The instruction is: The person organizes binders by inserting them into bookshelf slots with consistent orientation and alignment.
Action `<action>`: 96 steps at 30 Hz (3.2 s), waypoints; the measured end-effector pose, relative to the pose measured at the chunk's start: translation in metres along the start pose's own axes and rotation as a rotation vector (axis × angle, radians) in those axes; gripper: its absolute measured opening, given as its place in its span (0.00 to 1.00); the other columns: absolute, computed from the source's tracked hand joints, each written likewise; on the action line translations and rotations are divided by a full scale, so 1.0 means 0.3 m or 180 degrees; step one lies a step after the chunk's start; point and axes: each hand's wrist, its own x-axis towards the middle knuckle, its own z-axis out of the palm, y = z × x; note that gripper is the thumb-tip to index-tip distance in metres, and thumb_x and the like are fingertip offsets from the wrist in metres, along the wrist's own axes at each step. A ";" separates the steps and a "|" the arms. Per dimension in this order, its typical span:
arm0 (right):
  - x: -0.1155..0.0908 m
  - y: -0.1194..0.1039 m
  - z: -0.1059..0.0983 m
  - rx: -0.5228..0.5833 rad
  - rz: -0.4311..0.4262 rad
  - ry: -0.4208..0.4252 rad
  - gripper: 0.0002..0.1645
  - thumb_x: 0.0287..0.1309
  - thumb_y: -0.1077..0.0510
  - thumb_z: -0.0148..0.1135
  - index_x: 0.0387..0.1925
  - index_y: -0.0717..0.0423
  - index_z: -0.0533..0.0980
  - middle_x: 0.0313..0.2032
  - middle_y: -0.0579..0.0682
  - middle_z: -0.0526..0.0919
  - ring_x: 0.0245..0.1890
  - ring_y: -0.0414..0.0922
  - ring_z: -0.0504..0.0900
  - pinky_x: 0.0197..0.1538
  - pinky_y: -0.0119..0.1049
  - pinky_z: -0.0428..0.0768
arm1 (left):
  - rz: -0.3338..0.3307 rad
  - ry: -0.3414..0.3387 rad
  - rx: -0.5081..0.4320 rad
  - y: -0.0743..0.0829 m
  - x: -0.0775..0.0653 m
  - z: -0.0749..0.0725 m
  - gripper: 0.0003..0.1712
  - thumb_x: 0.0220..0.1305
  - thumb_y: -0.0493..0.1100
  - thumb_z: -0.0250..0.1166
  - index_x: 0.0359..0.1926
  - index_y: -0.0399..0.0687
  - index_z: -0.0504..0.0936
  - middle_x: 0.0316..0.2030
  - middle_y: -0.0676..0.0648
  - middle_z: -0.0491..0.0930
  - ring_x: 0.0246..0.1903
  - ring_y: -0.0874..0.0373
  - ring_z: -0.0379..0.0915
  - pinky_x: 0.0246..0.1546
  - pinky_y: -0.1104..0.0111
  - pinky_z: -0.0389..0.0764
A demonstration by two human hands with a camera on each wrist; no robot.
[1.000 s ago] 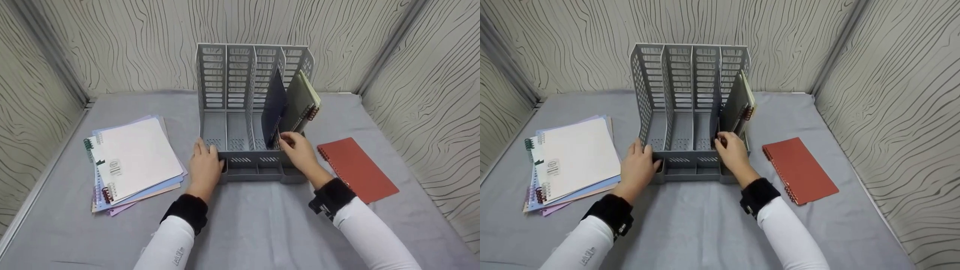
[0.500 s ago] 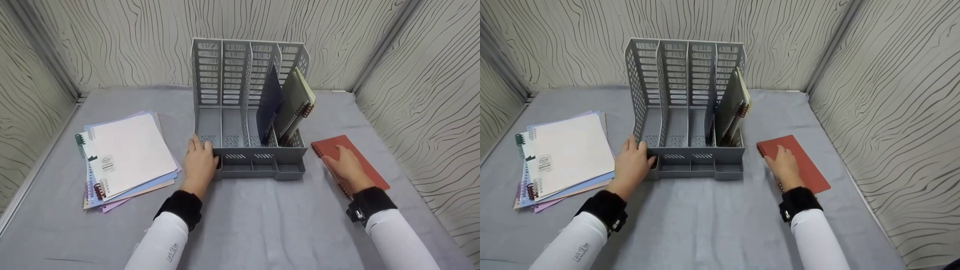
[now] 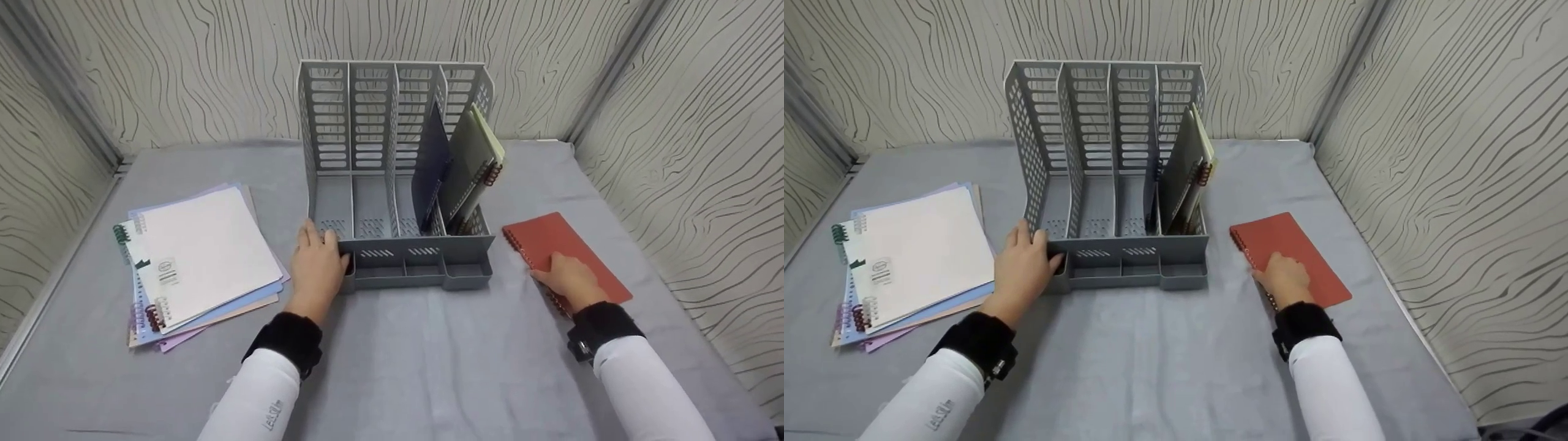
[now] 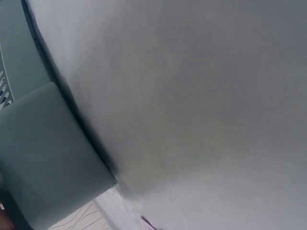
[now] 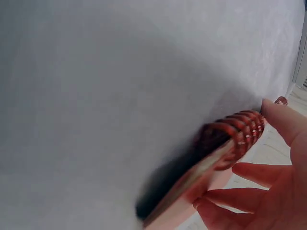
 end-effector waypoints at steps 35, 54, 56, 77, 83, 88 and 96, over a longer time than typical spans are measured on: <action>-0.061 -0.028 -0.079 -0.0419 -0.0105 0.1204 0.35 0.57 0.74 0.43 0.64 0.77 0.45 0.33 0.78 0.74 0.30 0.69 0.77 0.31 0.60 0.74 | 0.0024 0.0024 -0.0028 0.007 0.002 0.004 0.26 0.59 0.55 0.63 0.42 0.35 0.71 0.62 0.24 0.58 0.60 0.36 0.59 0.47 0.55 0.75; -0.221 -0.216 -0.153 0.0781 -0.0761 0.2844 0.27 0.70 0.61 0.36 0.63 0.76 0.54 0.34 0.80 0.74 0.29 0.73 0.75 0.30 0.63 0.70 | 0.0012 0.0089 -0.0021 -0.001 0.009 -0.005 0.27 0.58 0.55 0.64 0.42 0.34 0.71 0.61 0.24 0.59 0.60 0.35 0.60 0.48 0.55 0.74; -0.239 -0.227 -0.154 0.0890 -0.0830 0.2897 0.27 0.69 0.61 0.37 0.62 0.76 0.55 0.33 0.80 0.74 0.31 0.74 0.74 0.31 0.64 0.69 | 0.0009 0.0037 -0.0019 0.000 0.008 -0.005 0.27 0.59 0.55 0.64 0.44 0.34 0.71 0.61 0.24 0.58 0.60 0.35 0.59 0.49 0.55 0.74; -0.359 -0.425 -0.130 0.1632 -0.1818 0.3657 0.17 0.64 0.65 0.45 0.51 0.72 0.65 0.25 0.63 0.76 0.22 0.50 0.73 0.26 0.36 0.69 | 0.0009 0.0171 -0.0019 -0.004 -0.004 0.003 0.25 0.57 0.53 0.65 0.40 0.35 0.71 0.61 0.24 0.60 0.59 0.35 0.60 0.46 0.54 0.76; -0.325 -0.517 -0.085 0.1696 -0.2192 0.3634 0.17 0.61 0.69 0.47 0.52 0.71 0.65 0.26 0.62 0.76 0.23 0.48 0.73 0.26 0.41 0.72 | 0.0034 0.0244 -0.0018 -0.005 -0.007 0.003 0.25 0.57 0.53 0.66 0.38 0.35 0.70 0.60 0.24 0.61 0.58 0.35 0.61 0.44 0.53 0.76; -0.268 -0.590 -0.055 0.1612 -0.2452 0.3573 0.13 0.62 0.67 0.46 0.46 0.73 0.65 0.23 0.61 0.74 0.20 0.49 0.72 0.21 0.47 0.73 | 0.0030 0.0209 -0.0028 0.000 -0.005 0.000 0.25 0.57 0.53 0.65 0.39 0.35 0.70 0.60 0.24 0.61 0.59 0.35 0.61 0.45 0.53 0.76; -0.138 -0.714 -0.001 0.1344 -0.2628 0.3626 0.13 0.64 0.64 0.45 0.43 0.74 0.66 0.24 0.63 0.74 0.20 0.56 0.75 0.22 0.50 0.74 | -0.0034 0.0196 0.0000 -0.007 -0.024 0.008 0.25 0.57 0.54 0.66 0.40 0.36 0.71 0.61 0.25 0.61 0.59 0.36 0.61 0.44 0.54 0.76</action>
